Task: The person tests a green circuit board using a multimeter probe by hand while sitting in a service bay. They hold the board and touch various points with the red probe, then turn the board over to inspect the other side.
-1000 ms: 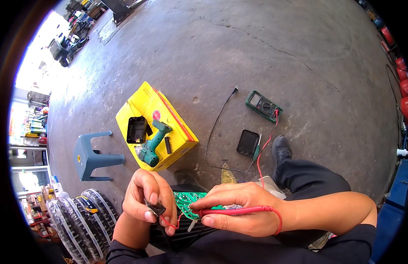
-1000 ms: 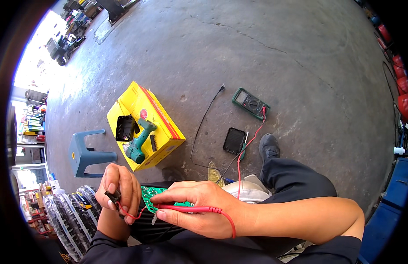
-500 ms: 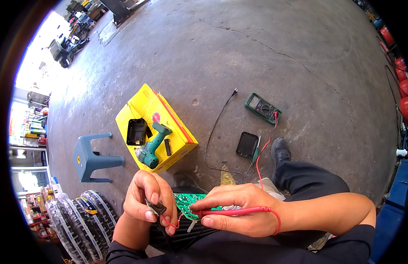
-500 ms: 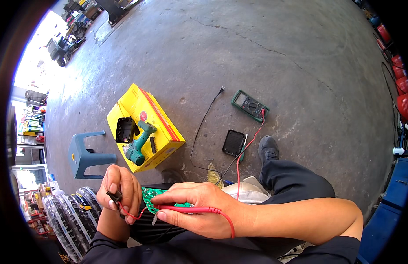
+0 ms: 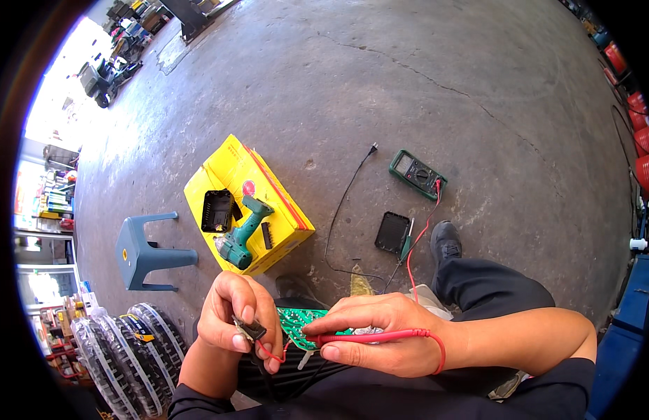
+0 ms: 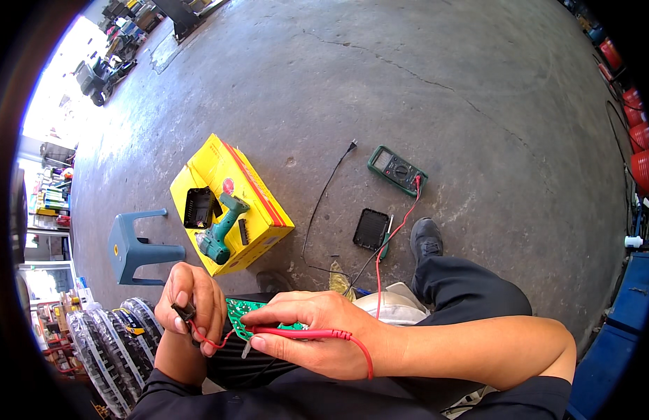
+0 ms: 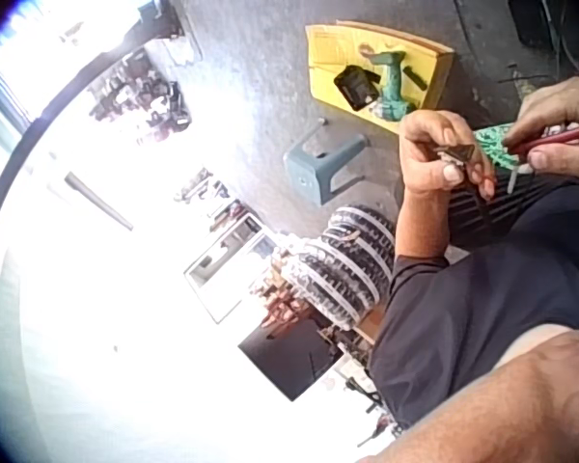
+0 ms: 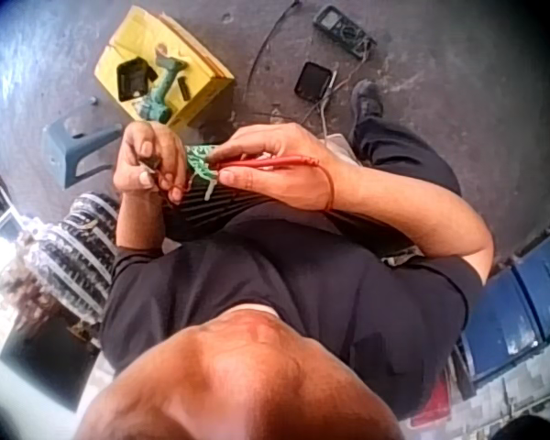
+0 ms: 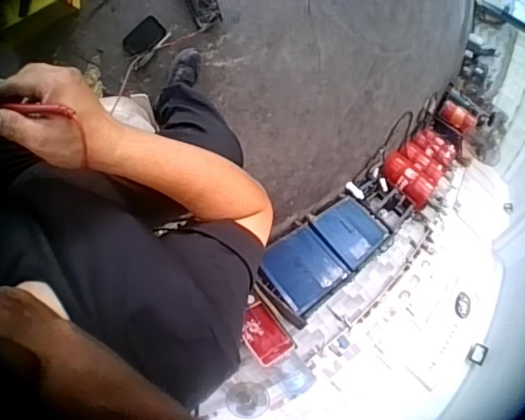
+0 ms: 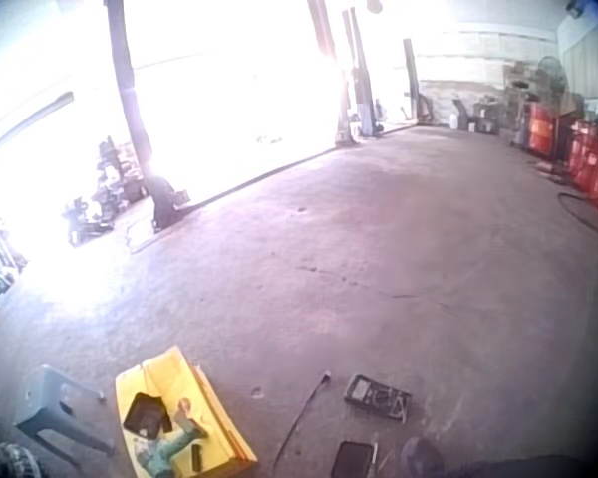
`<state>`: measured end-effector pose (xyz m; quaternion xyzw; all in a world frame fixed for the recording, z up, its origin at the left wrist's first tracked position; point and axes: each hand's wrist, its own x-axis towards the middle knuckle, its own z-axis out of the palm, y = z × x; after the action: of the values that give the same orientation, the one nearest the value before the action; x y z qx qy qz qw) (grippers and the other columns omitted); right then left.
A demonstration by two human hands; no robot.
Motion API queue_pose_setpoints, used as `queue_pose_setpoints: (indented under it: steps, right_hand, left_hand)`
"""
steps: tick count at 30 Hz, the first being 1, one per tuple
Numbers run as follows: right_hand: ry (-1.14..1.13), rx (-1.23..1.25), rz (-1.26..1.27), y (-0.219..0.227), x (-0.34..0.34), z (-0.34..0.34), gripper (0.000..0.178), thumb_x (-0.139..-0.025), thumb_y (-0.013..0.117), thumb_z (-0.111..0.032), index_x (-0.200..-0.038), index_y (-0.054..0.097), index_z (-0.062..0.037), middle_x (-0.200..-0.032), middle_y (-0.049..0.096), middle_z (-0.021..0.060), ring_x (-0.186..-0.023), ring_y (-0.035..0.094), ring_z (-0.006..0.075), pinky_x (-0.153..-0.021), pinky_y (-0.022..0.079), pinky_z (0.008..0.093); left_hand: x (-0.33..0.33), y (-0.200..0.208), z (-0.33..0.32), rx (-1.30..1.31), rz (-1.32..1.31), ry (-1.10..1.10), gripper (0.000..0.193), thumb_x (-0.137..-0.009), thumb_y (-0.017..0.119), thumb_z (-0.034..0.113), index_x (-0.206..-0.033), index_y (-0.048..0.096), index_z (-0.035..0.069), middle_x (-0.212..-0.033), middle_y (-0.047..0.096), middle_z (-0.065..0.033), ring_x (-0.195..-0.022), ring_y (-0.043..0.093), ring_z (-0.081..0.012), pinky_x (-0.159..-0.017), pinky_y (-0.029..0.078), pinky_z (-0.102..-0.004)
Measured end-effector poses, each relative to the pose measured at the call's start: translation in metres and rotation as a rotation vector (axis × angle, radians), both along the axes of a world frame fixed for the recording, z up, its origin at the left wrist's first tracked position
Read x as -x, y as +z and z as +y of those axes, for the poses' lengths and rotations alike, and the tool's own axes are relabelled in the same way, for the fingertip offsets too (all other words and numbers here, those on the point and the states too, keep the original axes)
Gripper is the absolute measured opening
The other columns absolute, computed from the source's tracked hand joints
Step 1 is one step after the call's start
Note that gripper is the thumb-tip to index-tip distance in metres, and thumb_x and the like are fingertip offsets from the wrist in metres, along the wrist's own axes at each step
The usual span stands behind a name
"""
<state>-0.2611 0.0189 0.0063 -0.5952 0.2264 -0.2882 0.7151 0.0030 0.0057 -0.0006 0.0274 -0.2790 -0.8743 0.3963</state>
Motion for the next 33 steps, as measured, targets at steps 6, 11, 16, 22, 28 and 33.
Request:
queue_pose_setpoints:
  steps: [6,11,16,22,28,33]
  right_hand:
    - [0.004,-0.004,0.003,0.0008,0.0001,0.0001,0.033,-0.097,0.065,-0.025,-0.117,0.067,0.0018,-0.103,0.069,0.0153,-0.096,0.069,0.0265,-0.082,0.053,0.0332]
    - [0.010,-0.024,0.000,0.0023,0.0002,0.0000,0.033,-0.097,0.065,-0.024,-0.118,0.066,0.0023,-0.105,0.069,0.0150,-0.097,0.069,0.0251,-0.083,0.053,0.0324]
    - [0.027,-0.044,0.003,0.0041,0.0009,-0.0007,0.034,-0.098,0.065,-0.024,-0.119,0.066,0.0027,-0.107,0.069,0.0148,-0.098,0.068,0.0241,-0.084,0.053,0.0318]
    - [0.031,-0.059,0.005,0.0040,0.0004,-0.0005,0.034,-0.098,0.065,-0.024,-0.120,0.066,0.0024,-0.107,0.069,0.0146,-0.099,0.068,0.0240,-0.085,0.053,0.0321]
    - [0.035,-0.086,0.017,0.0068,-0.0006,-0.0005,0.034,-0.098,0.065,-0.024,-0.120,0.066,0.0017,-0.107,0.069,0.0147,-0.098,0.068,0.0235,-0.084,0.053,0.0323]
    - [0.038,-0.114,0.016,0.0061,0.0000,0.0000,0.033,-0.098,0.065,-0.023,-0.121,0.066,0.0011,-0.106,0.069,0.0137,-0.098,0.067,0.0218,-0.084,0.052,0.0320]
  left_hand:
    - [0.0001,0.0014,0.0010,0.000,-0.019,0.011,0.035,-0.077,0.069,-0.011,-0.109,0.060,-0.001,-0.082,0.066,-0.0256,-0.070,0.071,-0.0447,-0.059,0.061,-0.0506]
    - [0.0007,0.0013,0.0021,-0.017,-0.006,0.018,0.035,-0.077,0.069,-0.011,-0.109,0.060,-0.001,-0.081,0.066,-0.0254,-0.070,0.071,-0.0448,-0.059,0.061,-0.0504]
    - [0.0006,0.0012,0.0037,-0.017,-0.015,0.032,0.036,-0.077,0.068,-0.012,-0.110,0.060,-0.001,-0.082,0.066,-0.0254,-0.072,0.071,-0.0449,-0.059,0.061,-0.0503]
    - [0.0004,0.0019,0.0053,-0.023,-0.019,0.046,0.036,-0.077,0.068,-0.012,-0.111,0.060,-0.001,-0.083,0.065,-0.0258,-0.074,0.071,-0.0452,-0.060,0.061,-0.0500]
    - [-0.0003,0.0035,0.0065,-0.030,-0.039,0.060,0.036,-0.077,0.069,-0.011,-0.110,0.060,-0.001,-0.083,0.066,-0.0256,-0.072,0.071,-0.0448,-0.059,0.061,-0.0495]
    - [-0.0001,0.0054,0.0082,-0.047,-0.053,0.082,0.036,-0.077,0.069,-0.010,-0.111,0.060,-0.001,-0.082,0.065,-0.0254,-0.071,0.071,-0.0440,-0.060,0.061,-0.0499]
